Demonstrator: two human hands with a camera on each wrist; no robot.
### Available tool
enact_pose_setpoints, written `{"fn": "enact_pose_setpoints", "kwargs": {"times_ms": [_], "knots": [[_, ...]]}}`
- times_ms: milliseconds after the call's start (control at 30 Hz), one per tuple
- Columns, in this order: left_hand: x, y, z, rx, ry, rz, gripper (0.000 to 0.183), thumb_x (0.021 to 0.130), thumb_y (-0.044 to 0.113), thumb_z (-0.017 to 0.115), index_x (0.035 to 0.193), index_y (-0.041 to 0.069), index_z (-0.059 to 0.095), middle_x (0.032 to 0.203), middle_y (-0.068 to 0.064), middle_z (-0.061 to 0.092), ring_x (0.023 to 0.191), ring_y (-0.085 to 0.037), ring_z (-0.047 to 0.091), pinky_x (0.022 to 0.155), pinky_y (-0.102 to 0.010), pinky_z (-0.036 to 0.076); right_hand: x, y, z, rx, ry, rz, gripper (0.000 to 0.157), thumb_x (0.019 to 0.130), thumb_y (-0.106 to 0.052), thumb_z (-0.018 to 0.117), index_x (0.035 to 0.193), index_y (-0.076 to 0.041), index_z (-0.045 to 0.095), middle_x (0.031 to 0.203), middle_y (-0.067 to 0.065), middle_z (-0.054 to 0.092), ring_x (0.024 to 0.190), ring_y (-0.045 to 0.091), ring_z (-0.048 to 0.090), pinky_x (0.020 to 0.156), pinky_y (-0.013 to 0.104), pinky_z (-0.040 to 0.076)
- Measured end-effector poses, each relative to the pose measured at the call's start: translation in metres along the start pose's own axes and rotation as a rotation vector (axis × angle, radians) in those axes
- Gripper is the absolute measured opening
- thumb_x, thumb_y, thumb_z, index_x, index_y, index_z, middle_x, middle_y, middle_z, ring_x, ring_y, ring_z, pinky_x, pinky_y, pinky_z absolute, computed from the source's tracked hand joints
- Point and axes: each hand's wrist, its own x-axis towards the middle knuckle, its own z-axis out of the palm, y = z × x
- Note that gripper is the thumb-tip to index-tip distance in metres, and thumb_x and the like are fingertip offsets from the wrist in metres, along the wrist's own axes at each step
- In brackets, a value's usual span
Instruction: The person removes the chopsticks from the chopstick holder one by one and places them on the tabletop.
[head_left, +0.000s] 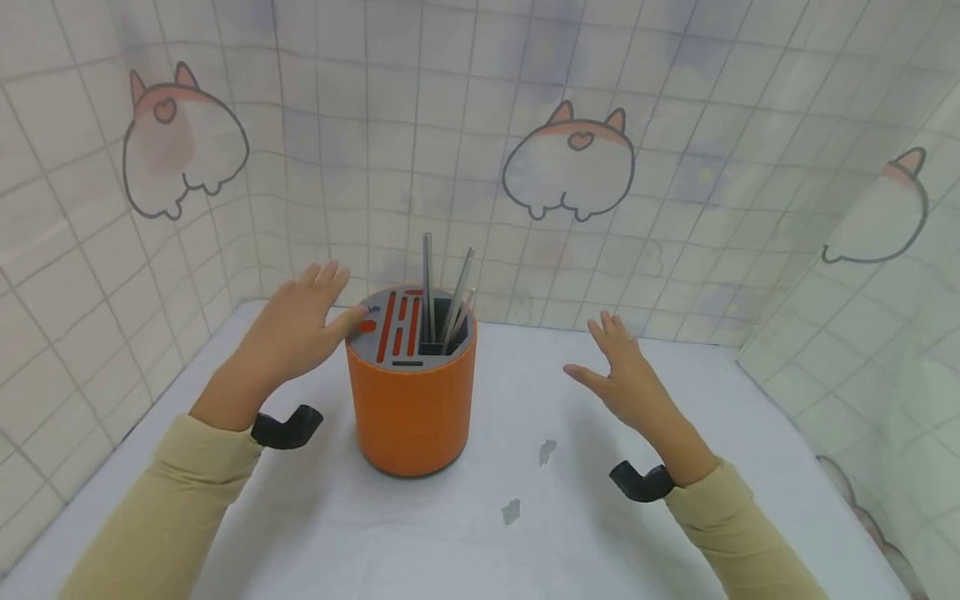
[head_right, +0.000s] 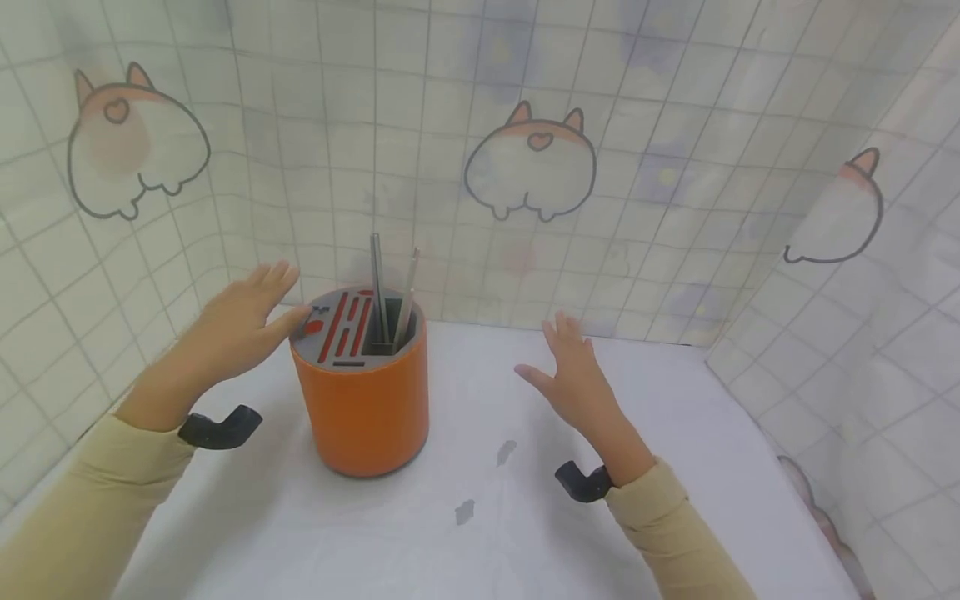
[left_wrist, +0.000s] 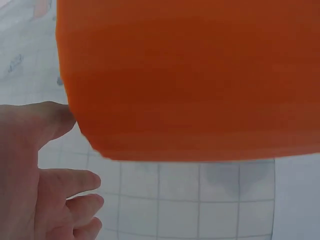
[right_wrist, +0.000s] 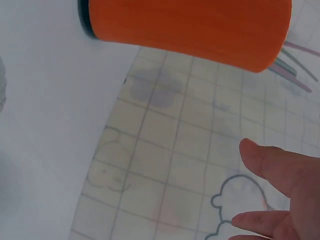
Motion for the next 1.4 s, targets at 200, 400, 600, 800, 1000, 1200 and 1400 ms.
{"fn": "enact_pose_setpoints", "kwargs": {"times_ms": [200,400,600,800,1000,1200,1400], "knots": [[0.003,0.011,0.007,0.003,-0.024,0.03,0.075,0.104,0.048,0.04,0.159,0.002,0.016,0.166,-0.021,0.011,0.155,-0.041,0.005,0.126,-0.059,0.004,0.004,-0.022,0.006,0.005,-0.001,-0.049,0.086,0.096,-0.044,0.061,0.16,-0.007,0.017,0.169,0.013,0.002,0.156,0.037,0.001,0.12,0.068,0.012],[0.007,0.023,0.011,0.004,-0.034,0.063,0.074,0.105,0.045,0.04,0.157,-0.002,0.018,0.165,-0.023,0.014,0.155,-0.04,0.009,0.126,-0.058,0.005,0.011,-0.042,0.014,0.011,-0.002,-0.096,0.087,0.096,-0.043,0.063,0.16,-0.01,0.016,0.169,0.008,0.001,0.157,0.033,0.003,0.123,0.061,0.014],[0.009,0.037,0.013,-0.005,-0.054,0.087,0.071,0.105,0.042,0.041,0.157,-0.001,0.019,0.166,-0.021,0.014,0.155,-0.039,0.009,0.127,-0.057,0.007,0.013,-0.064,0.016,0.047,-0.02,-0.144,0.087,0.095,-0.045,0.063,0.161,-0.015,0.014,0.17,0.002,0.002,0.158,0.026,0.004,0.125,0.056,0.018],[0.014,0.044,0.017,-0.025,-0.075,0.107,0.068,0.106,0.04,0.038,0.158,0.002,0.017,0.167,-0.018,0.014,0.155,-0.037,0.009,0.127,-0.055,0.007,0.019,-0.083,0.022,0.071,-0.016,-0.195,0.084,0.096,-0.044,0.063,0.161,-0.02,0.016,0.169,-0.002,0.005,0.157,0.022,0.008,0.125,0.052,0.021],[0.016,0.046,0.022,-0.043,-0.082,0.121,0.068,0.106,0.039,0.04,0.158,0.001,0.019,0.166,-0.019,0.015,0.155,-0.038,0.011,0.127,-0.055,0.008,0.021,-0.098,0.028,0.147,0.118,-0.246,0.075,0.094,-0.037,0.067,0.157,-0.017,0.031,0.163,0.0,0.03,0.15,0.023,0.033,0.119,0.048,0.035],[0.017,0.047,0.023,-0.025,-0.076,0.128,0.066,0.106,0.039,0.042,0.158,0.003,0.022,0.165,-0.018,0.021,0.154,-0.038,0.016,0.127,-0.055,0.011,0.025,-0.103,0.034,0.212,0.296,-0.368,0.06,0.091,-0.025,0.073,0.145,-0.007,0.052,0.146,0.009,0.055,0.135,0.024,0.054,0.109,0.04,0.048],[0.018,0.046,0.025,-0.003,-0.061,0.138,0.065,0.106,0.038,0.042,0.157,0.001,0.026,0.164,-0.019,0.025,0.153,-0.038,0.019,0.126,-0.055,0.013,0.03,-0.111,0.042,0.308,0.402,-0.47,0.045,0.086,-0.015,0.077,0.128,-0.003,0.067,0.124,0.012,0.07,0.115,0.026,0.069,0.095,0.036,0.057]]}}
